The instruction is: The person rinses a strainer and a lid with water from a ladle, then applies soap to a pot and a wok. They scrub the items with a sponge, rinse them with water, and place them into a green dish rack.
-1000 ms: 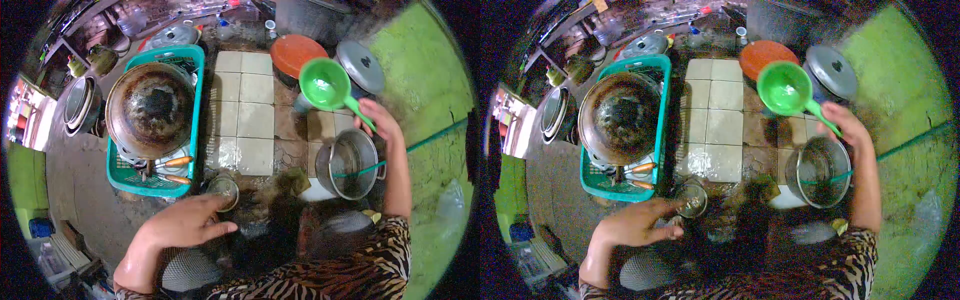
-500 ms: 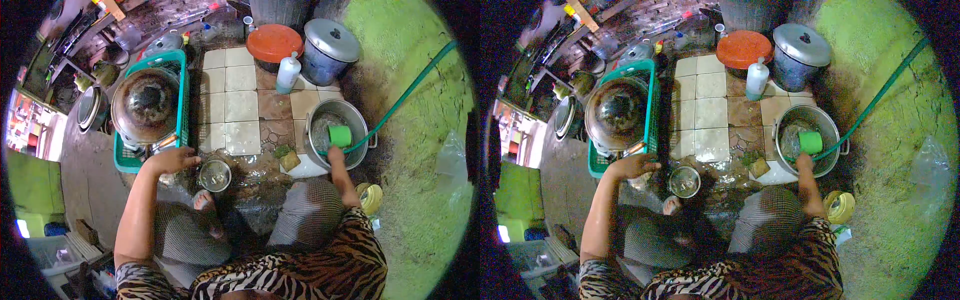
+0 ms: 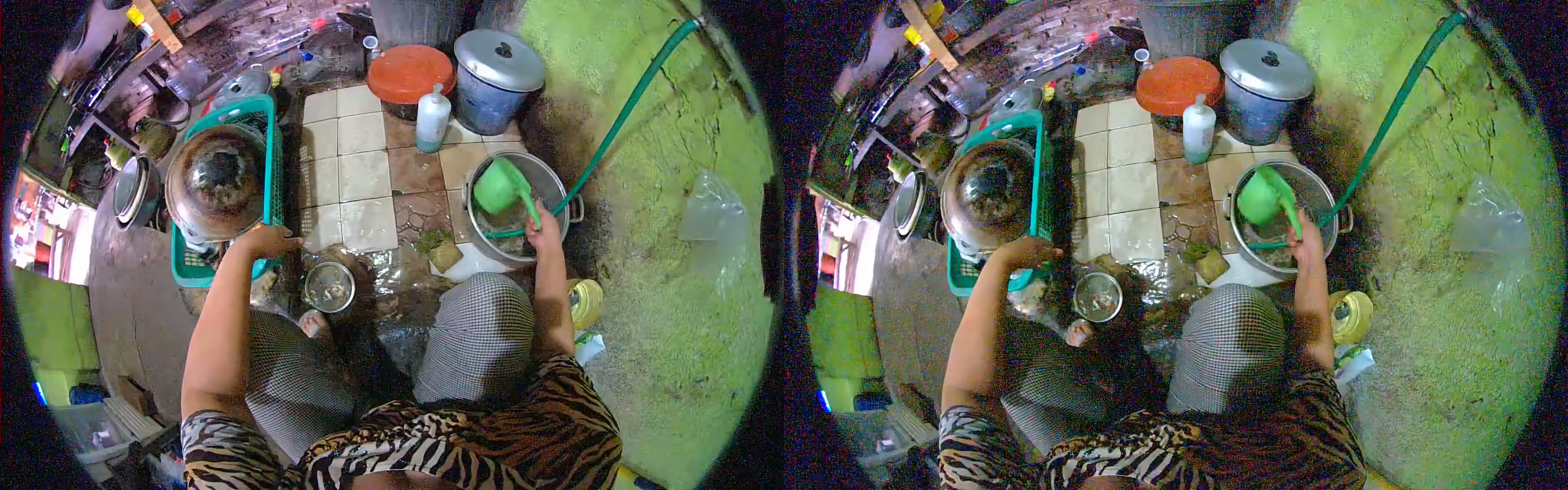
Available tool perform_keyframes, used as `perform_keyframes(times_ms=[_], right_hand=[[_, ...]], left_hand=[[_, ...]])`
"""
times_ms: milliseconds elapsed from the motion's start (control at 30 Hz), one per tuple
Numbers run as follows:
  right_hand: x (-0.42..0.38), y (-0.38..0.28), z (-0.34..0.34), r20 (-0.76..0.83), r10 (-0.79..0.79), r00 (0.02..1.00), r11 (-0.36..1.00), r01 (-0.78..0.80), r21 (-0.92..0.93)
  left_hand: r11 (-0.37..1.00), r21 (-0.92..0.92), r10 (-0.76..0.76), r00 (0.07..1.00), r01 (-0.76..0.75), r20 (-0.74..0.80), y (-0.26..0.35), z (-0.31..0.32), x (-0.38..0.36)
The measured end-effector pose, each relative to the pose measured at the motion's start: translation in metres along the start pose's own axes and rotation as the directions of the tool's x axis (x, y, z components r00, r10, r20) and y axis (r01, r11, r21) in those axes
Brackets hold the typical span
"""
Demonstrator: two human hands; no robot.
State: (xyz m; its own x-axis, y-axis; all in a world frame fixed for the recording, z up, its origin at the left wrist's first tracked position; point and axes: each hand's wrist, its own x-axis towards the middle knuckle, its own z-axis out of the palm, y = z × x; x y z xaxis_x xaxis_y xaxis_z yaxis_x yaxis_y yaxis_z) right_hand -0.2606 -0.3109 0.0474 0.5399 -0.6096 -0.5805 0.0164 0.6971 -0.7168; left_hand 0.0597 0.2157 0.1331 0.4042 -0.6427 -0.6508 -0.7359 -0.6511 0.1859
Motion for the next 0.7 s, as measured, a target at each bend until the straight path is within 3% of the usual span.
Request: perform_keyframes(times_ms=[33, 67, 100, 133, 167, 233, 300, 367, 400, 467, 500, 533, 567, 600, 633, 667, 700], right_hand=[[0.002, -0.001, -0.001, -0.003, 0.001, 1.000, 1.000, -0.001, -0.003], [0.006, -0.003, 0.000, 0.143, -0.034, 0.989, 0.975, 0.001, 0.223], [0.010, -0.005, 0.002, 0.275, -0.097, 0.956, 0.901, -0.033, 0.433], [0.010, -0.011, 0.011, 0.273, -0.125, 0.954, 0.827, -0.052, 0.560], [0.012, -0.018, 0.022, 0.278, -0.119, 0.953, 0.830, -0.058, 0.554], [0.021, -0.031, 0.040, 0.426, -0.265, 0.865, 0.709, -0.125, 0.694], [0.024, -0.046, 0.057, 0.523, -0.375, 0.766, 0.642, -0.192, 0.742], [0.025, -0.063, 0.074, 0.616, -0.501, 0.607, 0.628, -0.235, 0.742], [0.025, -0.074, 0.080, 0.610, -0.501, 0.614, 0.627, -0.228, 0.745], [0.022, -0.094, 0.093, 0.614, -0.619, 0.490, 0.593, -0.221, 0.774], [0.021, -0.102, 0.097, 0.611, -0.615, 0.498, 0.592, -0.220, 0.775], [0.020, -0.109, 0.099, 0.614, -0.618, 0.490, 0.576, -0.250, 0.779], [0.016, -0.115, 0.100, 0.617, -0.623, 0.481, 0.559, -0.278, 0.781], [0.010, -0.117, 0.099, 0.617, -0.611, 0.496, 0.555, -0.289, 0.780], [0.010, -0.114, 0.091, 0.616, -0.609, 0.500, 0.554, -0.287, 0.781], [0.007, -0.110, 0.080, 0.629, -0.578, 0.520, 0.632, -0.204, 0.748], [0.003, -0.104, 0.070, 0.640, -0.546, 0.540, 0.703, -0.120, 0.701]], left_hand=[[0.997, -0.034, 0.074, 0.997, -0.073, 0.029, 0.019, -0.014, -0.010], [0.989, -0.070, -0.125, 0.992, 0.126, 0.021, 0.042, -0.024, -0.021], [0.989, -0.078, -0.126, 0.992, 0.127, 0.023, 0.052, -0.029, -0.024], [0.979, -0.085, -0.184, 0.982, 0.188, 0.047, 0.057, -0.033, -0.024], [0.964, -0.089, -0.244, 0.967, 0.250, 0.071, 0.064, -0.037, -0.028], [0.964, -0.091, -0.250, 0.968, 0.252, 0.032, 0.077, -0.043, -0.037], [0.956, -0.159, -0.227, 0.966, 0.245, 0.123, 0.079, -0.043, -0.032], [0.981, -0.112, -0.143, 0.978, 0.161, 0.150, 0.077, -0.045, -0.029], [0.986, -0.120, -0.098, 0.981, 0.119, 0.165, 0.066, -0.038, -0.024], [0.984, -0.162, -0.044, 0.981, 0.076, 0.190, 0.021, -0.014, -0.005], [0.981, -0.184, -0.017, 0.979, 0.055, 0.203, -0.001, -0.003, 0.004], [0.981, 0.089, 0.162, 0.978, -0.174, 0.130, -0.016, 0.005, 0.008], [0.857, 0.363, 0.351, 0.930, -0.365, 0.105, -0.030, 0.015, 0.015], [0.981, 0.049, 0.178, 0.976, -0.185, 0.122, -0.033, 0.019, 0.019], [0.965, -0.261, -0.001, 0.991, 0.037, 0.136, -0.037, 0.024, 0.023], [0.983, 0.010, 0.182, 0.981, -0.183, 0.064, -0.045, 0.026, 0.024], [0.884, 0.289, 0.371, 0.928, -0.367, 0.043, -0.045, 0.022, 0.019]])
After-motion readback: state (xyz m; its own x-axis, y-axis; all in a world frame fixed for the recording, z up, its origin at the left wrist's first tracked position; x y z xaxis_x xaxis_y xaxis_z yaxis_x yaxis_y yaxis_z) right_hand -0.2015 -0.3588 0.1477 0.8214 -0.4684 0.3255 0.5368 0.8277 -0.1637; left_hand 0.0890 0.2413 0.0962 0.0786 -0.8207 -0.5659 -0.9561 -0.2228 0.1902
